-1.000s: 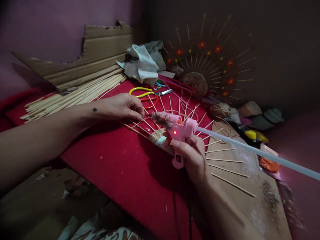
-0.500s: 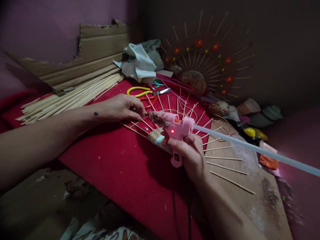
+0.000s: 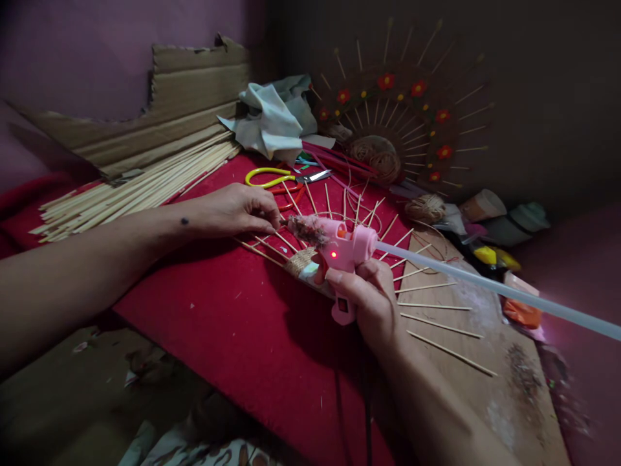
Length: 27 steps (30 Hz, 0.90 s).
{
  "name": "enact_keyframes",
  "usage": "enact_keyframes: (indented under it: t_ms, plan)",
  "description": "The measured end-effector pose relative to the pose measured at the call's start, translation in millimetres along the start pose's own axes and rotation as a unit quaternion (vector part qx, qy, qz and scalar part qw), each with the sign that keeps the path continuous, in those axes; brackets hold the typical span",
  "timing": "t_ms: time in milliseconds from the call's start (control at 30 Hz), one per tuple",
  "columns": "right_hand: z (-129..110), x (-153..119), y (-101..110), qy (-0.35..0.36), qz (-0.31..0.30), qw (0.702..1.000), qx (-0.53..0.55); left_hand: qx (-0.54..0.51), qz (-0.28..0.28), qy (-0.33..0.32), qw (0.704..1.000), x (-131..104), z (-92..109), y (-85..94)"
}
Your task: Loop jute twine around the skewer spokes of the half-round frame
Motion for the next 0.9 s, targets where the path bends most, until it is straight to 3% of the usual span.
enact_keyframes:
  t_ms: [167,300,900]
  plan:
    - [2.3,0.8,-1.8,0.018,-0.042,0.999,0.019,-0.023,0.009,0.003,1.000,2.2,-6.9,0.9]
    - [6.0,1.0,-0.6,0.025,-0.040,0.998,0.038,-0.048,0.020,0.005,0.999,0.7,-7.3,3.6]
    - [8.6,1.9,1.3,0.051,-0.059,0.996,0.049,0.023,0.014,-0.061,0.998,-2.3,1.9,0.3]
Point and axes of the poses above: each hand's wrist, its own x-axis towards the middle knuckle, its own y-axis out of the back of the hand, z = x × y, the point moved 4 cm from there along x, towards the middle knuckle, and after that the axes turned 12 degrees about -x, right-handed, at the moved point
